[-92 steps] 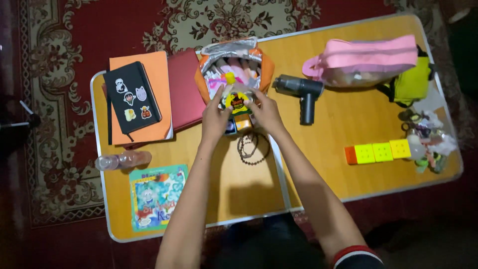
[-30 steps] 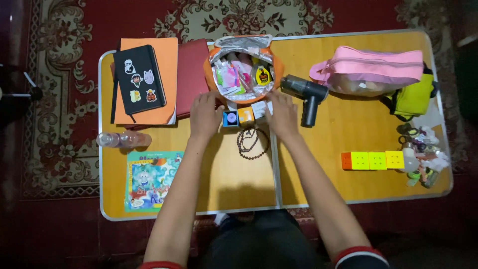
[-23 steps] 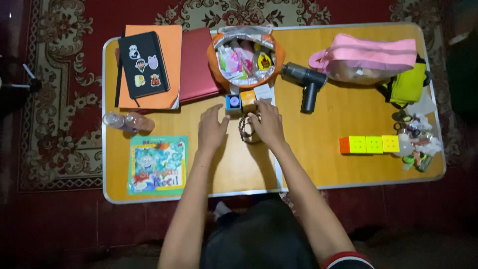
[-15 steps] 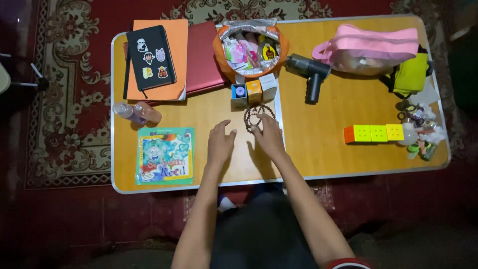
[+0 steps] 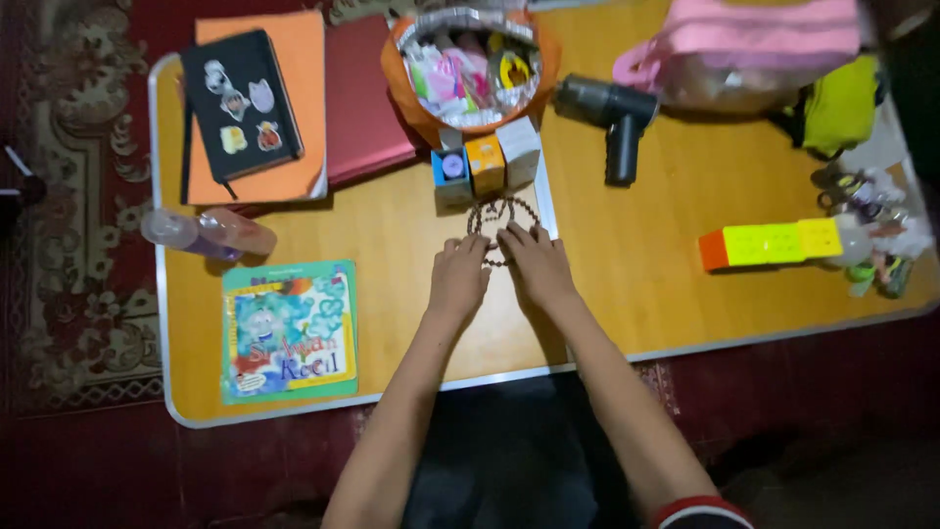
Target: The person is seen packing multiple items into several small bags and cases.
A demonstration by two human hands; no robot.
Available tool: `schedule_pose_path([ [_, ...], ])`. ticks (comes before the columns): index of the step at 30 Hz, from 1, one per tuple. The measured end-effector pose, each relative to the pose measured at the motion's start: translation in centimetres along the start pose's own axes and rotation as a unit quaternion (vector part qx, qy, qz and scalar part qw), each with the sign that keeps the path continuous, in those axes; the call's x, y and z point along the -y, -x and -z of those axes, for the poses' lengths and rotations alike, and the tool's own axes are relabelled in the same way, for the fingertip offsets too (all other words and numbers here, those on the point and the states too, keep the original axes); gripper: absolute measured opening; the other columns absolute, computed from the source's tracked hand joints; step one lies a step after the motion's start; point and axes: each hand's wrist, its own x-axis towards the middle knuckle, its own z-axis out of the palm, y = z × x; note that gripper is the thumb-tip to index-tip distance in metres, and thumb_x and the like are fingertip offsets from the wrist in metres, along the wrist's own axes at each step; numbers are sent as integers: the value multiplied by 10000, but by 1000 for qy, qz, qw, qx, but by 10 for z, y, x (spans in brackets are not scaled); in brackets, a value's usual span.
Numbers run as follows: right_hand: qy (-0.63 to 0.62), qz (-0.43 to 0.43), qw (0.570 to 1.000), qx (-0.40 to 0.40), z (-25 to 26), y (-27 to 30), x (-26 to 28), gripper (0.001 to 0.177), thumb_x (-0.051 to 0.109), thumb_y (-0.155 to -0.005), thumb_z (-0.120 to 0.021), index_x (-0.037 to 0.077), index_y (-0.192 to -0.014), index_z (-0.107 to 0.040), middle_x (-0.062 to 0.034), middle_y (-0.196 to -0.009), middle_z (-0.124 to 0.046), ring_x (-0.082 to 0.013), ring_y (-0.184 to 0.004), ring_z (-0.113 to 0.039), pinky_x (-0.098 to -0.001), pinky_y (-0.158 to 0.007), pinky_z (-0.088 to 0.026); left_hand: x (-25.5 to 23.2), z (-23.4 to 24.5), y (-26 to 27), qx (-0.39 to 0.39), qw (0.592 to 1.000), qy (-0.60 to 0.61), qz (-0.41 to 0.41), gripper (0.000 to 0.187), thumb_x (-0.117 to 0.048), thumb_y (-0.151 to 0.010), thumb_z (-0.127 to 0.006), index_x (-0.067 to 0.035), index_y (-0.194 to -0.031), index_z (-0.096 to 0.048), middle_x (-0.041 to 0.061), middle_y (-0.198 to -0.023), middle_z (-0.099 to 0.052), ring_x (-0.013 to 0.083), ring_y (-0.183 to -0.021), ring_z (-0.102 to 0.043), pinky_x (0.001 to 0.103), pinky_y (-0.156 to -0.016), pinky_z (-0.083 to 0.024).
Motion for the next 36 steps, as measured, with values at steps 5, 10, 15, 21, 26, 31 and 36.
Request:
schedule_pose_path([
  [5,76,45,996,-8,-4,-7,-2,314,184,-896,-628,144,-1208,-638,-57,-1374,-576,-322,-1195,-525,-475,-930,-439,13,-27,-6,43,994,-101,-26,535,-150,-766,-756,-73,-1276,-616,91,-1239,-618,327,-1113,-531,466,-884,-447],
  [10,144,104,983,-38,-16,4,-9,179,176,-879,-622,118,-1046,-652,-63,-1214,-602,-293,-1130,-541,-453,-871,-430,21,-38,2,58,989,-134,-25,272,-183,-851,-735,-107,-1107,-684,61,-1112,-618,308,-1098,-532,463,-887,-435],
  [15,141,126,982,29,4,19,4,147,193,-922,-600,113,-1029,-659,-38,-1013,-662,-266,-1093,-566,-470,-880,-400,12,-11,12,104,988,-106,-50,183,-180,-806,-709,-88,-965,-717,71,-1114,-632,320,-1079,-524,447,-874,-422],
  [21,-164,-13,981,99,40,22,4,198,261,-996,-564,121,-1058,-689,-88,-923,-696,-284,-983,-588,-447,-896,-373,9,41,-4,233,949,154,145,184,-249,-869,-716,-111,-989,-736,56,-878,-754,223,-1031,-587,372,-876,-467],
  [26,-431,-67,894,105,76,18,14,280,341,-1060,-530,95,-1087,-659,-25,-878,-610,-150,-857,-559,-297,-780,-469,20,37,-3,205,815,524,139,237,-156,-929,-656,-68,-1134,-577,49,-840,-702,128,-799,-686,286,-718,-526],
  [31,-512,-112,833,174,125,13,29,291,348,-1044,-593,89,-1130,-692,24,-851,-532,-99,-784,-466,-278,-699,-409,-18,88,-13,190,811,528,165,418,-115,-901,-703,-71,-1274,-519,25,-829,-677,107,-713,-586,282,-673,-471],
  [36,-446,29,883,140,120,1,11,275,213,-919,-698,50,-1132,-639,14,-988,-707,-71,-885,-642,-275,-780,-550,-28,110,-18,133,952,264,82,428,-149,-821,-749,-108,-1221,-602,34,-757,-656,150,-697,-651,324,-632,-541],
])
